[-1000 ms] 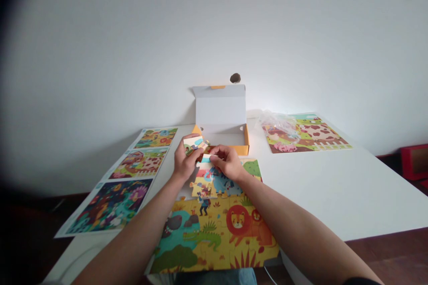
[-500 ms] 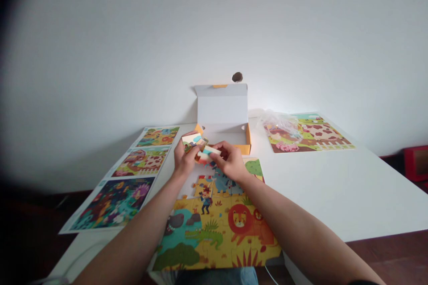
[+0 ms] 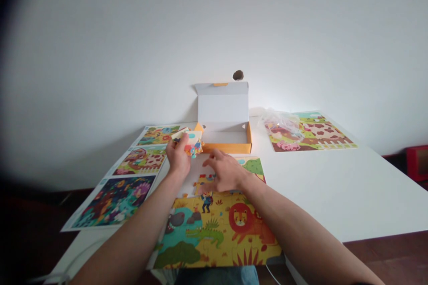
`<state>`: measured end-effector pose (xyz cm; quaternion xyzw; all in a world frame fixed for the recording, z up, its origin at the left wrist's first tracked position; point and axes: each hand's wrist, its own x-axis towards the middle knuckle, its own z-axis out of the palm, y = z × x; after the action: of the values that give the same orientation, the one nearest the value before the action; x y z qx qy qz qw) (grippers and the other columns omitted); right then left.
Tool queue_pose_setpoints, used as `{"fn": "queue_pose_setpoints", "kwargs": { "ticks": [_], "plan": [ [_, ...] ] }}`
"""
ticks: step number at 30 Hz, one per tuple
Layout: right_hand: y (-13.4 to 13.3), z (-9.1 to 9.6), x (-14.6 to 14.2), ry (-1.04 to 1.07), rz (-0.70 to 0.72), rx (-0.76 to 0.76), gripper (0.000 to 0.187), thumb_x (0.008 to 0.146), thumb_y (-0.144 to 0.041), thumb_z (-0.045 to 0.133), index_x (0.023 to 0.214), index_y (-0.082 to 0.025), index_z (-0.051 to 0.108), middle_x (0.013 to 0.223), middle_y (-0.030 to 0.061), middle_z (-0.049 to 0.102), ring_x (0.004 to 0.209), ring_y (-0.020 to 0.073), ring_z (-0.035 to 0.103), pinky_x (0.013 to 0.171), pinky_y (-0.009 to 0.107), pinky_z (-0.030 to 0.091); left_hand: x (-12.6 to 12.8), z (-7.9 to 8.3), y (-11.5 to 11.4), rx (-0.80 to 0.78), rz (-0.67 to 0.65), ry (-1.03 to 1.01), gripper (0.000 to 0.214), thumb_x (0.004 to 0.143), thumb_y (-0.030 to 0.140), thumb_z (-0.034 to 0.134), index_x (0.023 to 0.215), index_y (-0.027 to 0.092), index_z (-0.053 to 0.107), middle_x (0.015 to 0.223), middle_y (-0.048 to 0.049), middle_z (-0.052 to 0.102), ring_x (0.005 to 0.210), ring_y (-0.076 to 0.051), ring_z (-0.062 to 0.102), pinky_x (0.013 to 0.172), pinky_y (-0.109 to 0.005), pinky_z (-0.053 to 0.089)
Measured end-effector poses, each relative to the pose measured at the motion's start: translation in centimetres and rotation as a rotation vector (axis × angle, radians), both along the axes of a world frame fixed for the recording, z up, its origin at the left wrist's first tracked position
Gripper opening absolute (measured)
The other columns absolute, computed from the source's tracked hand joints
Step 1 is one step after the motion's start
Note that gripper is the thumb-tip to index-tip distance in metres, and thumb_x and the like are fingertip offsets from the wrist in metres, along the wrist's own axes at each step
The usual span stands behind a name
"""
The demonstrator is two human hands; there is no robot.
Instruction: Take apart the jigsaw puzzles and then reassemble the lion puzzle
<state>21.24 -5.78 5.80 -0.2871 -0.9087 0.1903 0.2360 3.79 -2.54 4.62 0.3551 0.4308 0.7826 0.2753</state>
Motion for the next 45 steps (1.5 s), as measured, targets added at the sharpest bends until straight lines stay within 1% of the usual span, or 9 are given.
{"fn": "queue_pose_setpoints", "kwargs": {
  "ticks": [3,8,14,22,28,31,35,40,45],
  "plan": [
    [-0.3,0.3,0.2,-0.133,0.287,0.032,0.060,0.068,-0.050,0.079,0.119,-0.020,0.065,0.112,0.0110,0.058,0.101,0.0263,0.056,0.094,0.041,0.042,-0.1,0.0,0.3,0.015,-0.014,-0.061,0.047,0.074,0.044,0.072,0.110,0.014,0.067,0.099,-0.0076,0.071,0.081,-0.018,0.068,0.072,-0.029,0.055],
    [-0.3,0.2,-0.1,-0.007,0.309,-0.088,0.062,0.069,-0.035,0.080,0.126,-0.019,0.061,0.109,0.0102,0.059,0.101,0.0249,0.055,0.091,0.038,0.044,0.1,0.1,-0.2,0.003,-0.005,0.034,0.045,0.074,0.044,0.073,0.107,0.013,0.069,0.098,-0.0078,0.072,0.084,-0.019,0.068,0.074,-0.028,0.054],
    [0.3,-1.0,-0.4,0.392,0.168,-0.353,0.017,0.086,-0.026,0.061,0.098,-0.017,0.069,0.079,0.0025,0.061,0.063,0.0122,0.049,0.061,0.025,0.041,0.1,0.2,-0.7,-0.026,-0.017,0.201,0.041,0.078,0.043,0.070,0.108,0.015,0.068,0.099,-0.0075,0.071,0.087,-0.019,0.067,0.077,-0.029,0.053],
    [1.8,-1.7,-0.1,0.813,-0.174,-0.431,0.027,0.088,-0.044,0.061,0.097,-0.018,0.060,0.075,0.0003,0.056,0.064,0.0119,0.050,0.059,0.025,0.040,0.8,0.5,-2.0,-0.080,-0.286,0.435,0.038,0.083,0.044,0.065,0.110,0.018,0.068,0.104,-0.0081,0.071,0.093,-0.021,0.066,0.082,-0.031,0.052],
    [2.1,-1.8,-0.1,0.774,-0.298,-0.351,0.028,0.088,-0.044,0.061,0.102,-0.020,0.059,0.070,-0.0029,0.051,0.060,0.0123,0.051,0.055,0.025,0.041,1.1,0.0,-2.2,-0.101,-0.482,0.532,0.038,0.086,0.047,0.059,0.111,0.019,0.067,0.103,-0.0073,0.072,0.092,-0.021,0.067,0.081,-0.030,0.052],
    [2.2,-1.1,0.6,0.690,-0.323,-0.268,0.030,0.088,-0.042,0.061,0.108,-0.021,0.055,0.070,-0.0034,0.054,0.058,0.0128,0.054,0.054,0.025,0.042,1.1,-0.2,-2.1,-0.101,-0.460,0.550,0.039,0.081,0.044,0.067,0.111,0.019,0.068,0.103,-0.0073,0.072,0.092,-0.021,0.068,0.081,-0.030,0.052],
    [2.2,0.4,2.4,0.235,-0.316,-0.055,0.023,0.088,-0.041,0.061,0.100,-0.022,0.064,0.081,0.0026,0.067,0.068,0.0165,0.061,0.067,0.030,0.045,1.1,-0.4,-1.4,-0.125,-0.321,0.438,0.038,0.080,0.042,0.067,0.108,0.017,0.069,0.100,-0.0075,0.073,0.090,-0.021,0.068,0.080,-0.030,0.052],
    [1.3,0.8,3.2,-0.203,-0.116,0.024,0.064,0.063,-0.045,0.083,0.120,-0.021,0.063,0.120,0.0137,0.061,0.100,0.0300,0.062,0.083,0.039,0.048,1.0,-0.6,-0.8,-0.177,-0.204,0.358,0.036,0.081,0.043,0.066,0.105,0.016,0.069,0.095,-0.0065,0.074,0.086,-0.020,0.068,0.077,-0.029,0.052],
    [1.5,0.0,2.7,-0.219,-0.045,-0.022,0.077,0.060,-0.046,0.086,0.128,-0.020,0.059,0.117,0.0132,0.053,0.104,0.0285,0.056,0.088,0.040,0.046,1.1,-0.5,-0.8,-0.165,-0.234,0.304,0.038,0.079,0.044,0.068,0.104,0.015,0.069,0.093,-0.0059,0.074,0.083,-0.019,0.068,0.074,-0.027,0.052]
  ]
}}
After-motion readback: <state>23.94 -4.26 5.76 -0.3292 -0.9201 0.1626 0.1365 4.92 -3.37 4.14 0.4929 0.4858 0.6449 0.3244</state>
